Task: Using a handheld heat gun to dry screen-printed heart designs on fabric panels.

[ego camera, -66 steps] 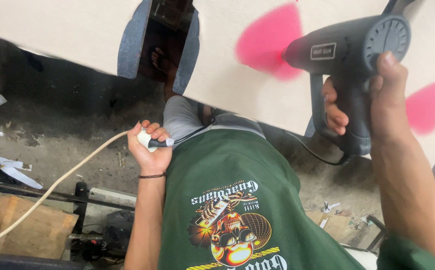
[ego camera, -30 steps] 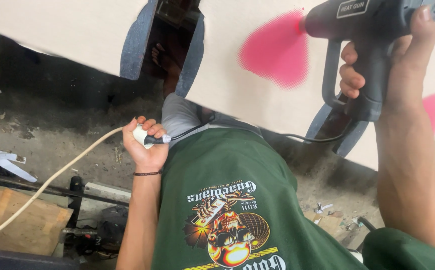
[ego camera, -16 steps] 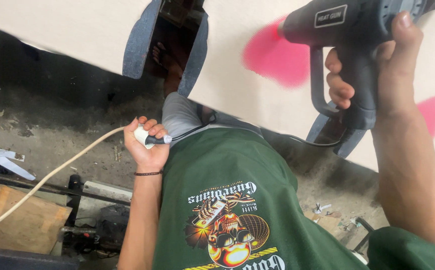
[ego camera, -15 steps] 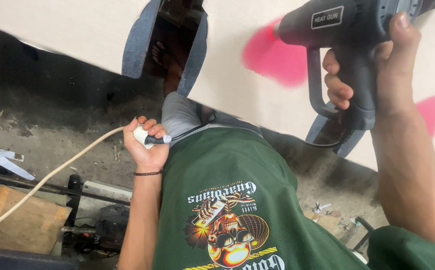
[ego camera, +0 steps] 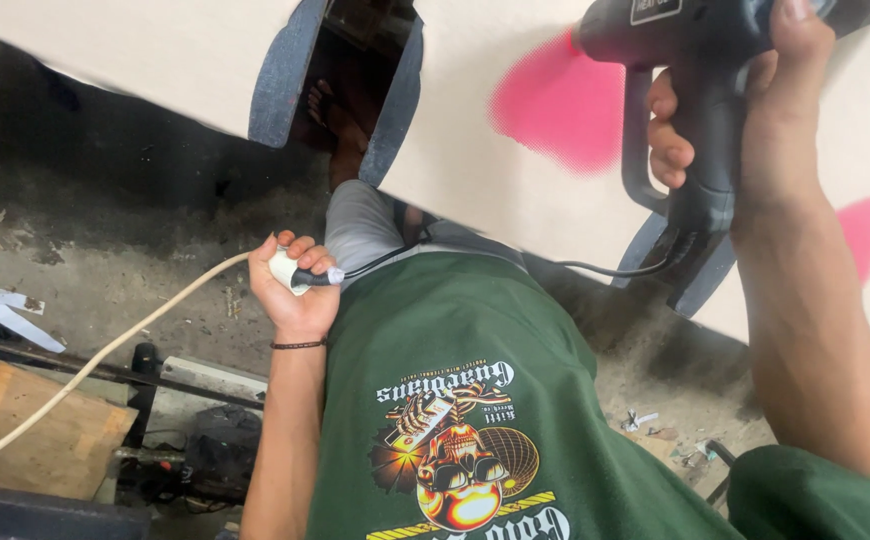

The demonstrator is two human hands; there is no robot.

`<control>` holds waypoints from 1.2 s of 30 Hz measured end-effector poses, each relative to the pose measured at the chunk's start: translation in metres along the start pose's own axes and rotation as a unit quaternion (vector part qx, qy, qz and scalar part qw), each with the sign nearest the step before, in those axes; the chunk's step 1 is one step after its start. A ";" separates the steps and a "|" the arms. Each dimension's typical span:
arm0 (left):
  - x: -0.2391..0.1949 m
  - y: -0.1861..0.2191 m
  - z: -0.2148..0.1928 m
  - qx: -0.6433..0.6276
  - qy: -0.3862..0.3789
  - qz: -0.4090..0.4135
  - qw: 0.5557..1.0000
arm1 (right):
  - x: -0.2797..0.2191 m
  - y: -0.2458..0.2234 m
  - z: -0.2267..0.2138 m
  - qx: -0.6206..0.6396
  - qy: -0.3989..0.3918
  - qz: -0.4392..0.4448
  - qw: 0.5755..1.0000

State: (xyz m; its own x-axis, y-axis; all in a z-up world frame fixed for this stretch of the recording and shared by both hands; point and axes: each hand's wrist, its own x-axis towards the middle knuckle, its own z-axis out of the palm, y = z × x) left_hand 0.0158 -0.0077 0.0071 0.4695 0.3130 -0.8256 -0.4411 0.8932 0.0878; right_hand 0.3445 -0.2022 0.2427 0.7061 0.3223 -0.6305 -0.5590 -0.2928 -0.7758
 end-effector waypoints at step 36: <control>-0.002 -0.012 0.003 0.009 -0.005 0.003 1.000 | -0.030 0.036 -0.008 0.014 -0.153 0.034 0.988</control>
State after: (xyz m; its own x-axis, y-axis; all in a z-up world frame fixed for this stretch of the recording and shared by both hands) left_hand 0.0222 -0.0176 0.0089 0.4739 0.3211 -0.8199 -0.4306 0.8967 0.1023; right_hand 0.3066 -0.2300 0.2341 0.5050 0.5606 -0.6562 -0.6157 -0.2988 -0.7291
